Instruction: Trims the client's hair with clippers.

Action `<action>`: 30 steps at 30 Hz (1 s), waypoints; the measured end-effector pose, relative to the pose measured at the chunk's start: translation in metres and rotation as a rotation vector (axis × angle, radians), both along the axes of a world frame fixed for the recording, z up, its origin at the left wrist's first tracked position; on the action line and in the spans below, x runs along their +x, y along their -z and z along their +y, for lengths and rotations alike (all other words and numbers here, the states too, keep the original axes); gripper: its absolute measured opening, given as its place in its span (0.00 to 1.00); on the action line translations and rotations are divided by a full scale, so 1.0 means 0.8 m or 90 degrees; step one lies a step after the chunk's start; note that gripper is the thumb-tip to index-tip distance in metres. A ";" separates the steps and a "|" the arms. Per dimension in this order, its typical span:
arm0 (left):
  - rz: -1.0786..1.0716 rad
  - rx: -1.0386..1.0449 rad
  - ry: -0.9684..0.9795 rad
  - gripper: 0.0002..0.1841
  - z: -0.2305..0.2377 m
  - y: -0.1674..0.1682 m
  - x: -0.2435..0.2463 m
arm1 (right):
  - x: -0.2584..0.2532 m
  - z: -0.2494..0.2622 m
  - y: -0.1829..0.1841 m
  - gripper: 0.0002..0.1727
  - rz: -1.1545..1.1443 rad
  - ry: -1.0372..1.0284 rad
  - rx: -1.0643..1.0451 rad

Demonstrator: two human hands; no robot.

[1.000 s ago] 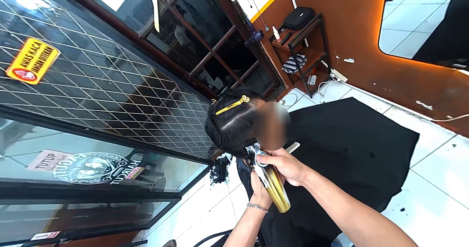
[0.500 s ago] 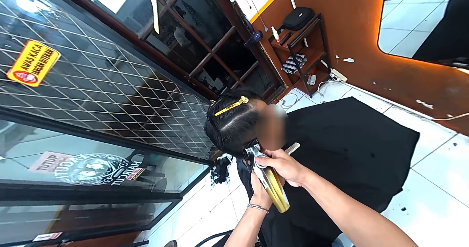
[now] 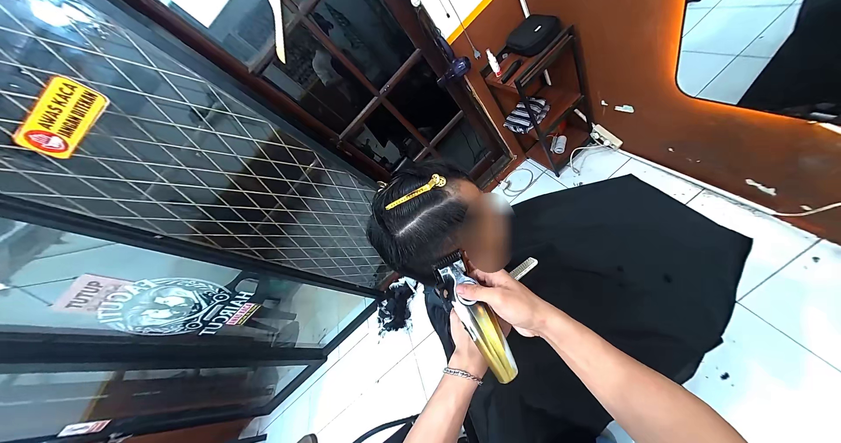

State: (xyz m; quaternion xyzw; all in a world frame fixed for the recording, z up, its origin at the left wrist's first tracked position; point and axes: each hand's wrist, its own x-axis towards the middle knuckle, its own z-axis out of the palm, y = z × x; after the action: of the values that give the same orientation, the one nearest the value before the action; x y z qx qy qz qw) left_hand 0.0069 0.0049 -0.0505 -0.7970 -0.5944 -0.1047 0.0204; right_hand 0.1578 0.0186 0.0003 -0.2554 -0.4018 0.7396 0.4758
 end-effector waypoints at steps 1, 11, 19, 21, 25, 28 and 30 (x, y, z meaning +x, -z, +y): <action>0.031 0.046 0.027 0.24 0.002 0.001 0.001 | 0.002 0.001 -0.002 0.12 0.011 0.004 0.002; 0.118 0.137 0.077 0.27 0.005 0.004 0.002 | 0.008 0.004 -0.013 0.12 0.024 0.017 0.022; 0.106 0.185 0.086 0.24 0.006 0.001 0.006 | 0.012 0.006 -0.015 0.12 0.029 0.018 0.007; 0.131 0.243 0.100 0.25 0.015 0.010 0.005 | 0.016 0.009 -0.027 0.12 0.038 0.037 0.014; 0.104 0.171 0.083 0.25 0.006 0.004 0.004 | 0.009 0.005 -0.016 0.12 0.014 0.023 0.021; 0.033 0.007 0.013 0.22 -0.007 -0.010 0.006 | 0.002 0.000 0.003 0.12 0.001 -0.007 -0.006; 0.034 0.025 0.018 0.22 -0.004 -0.007 0.005 | 0.003 -0.001 0.001 0.11 0.020 -0.001 -0.009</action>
State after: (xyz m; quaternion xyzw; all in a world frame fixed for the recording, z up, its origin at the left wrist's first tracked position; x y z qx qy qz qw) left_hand 0.0109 0.0018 -0.0451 -0.8072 -0.5803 -0.0956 0.0504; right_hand 0.1603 0.0181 -0.0002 -0.2468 -0.3889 0.7467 0.4799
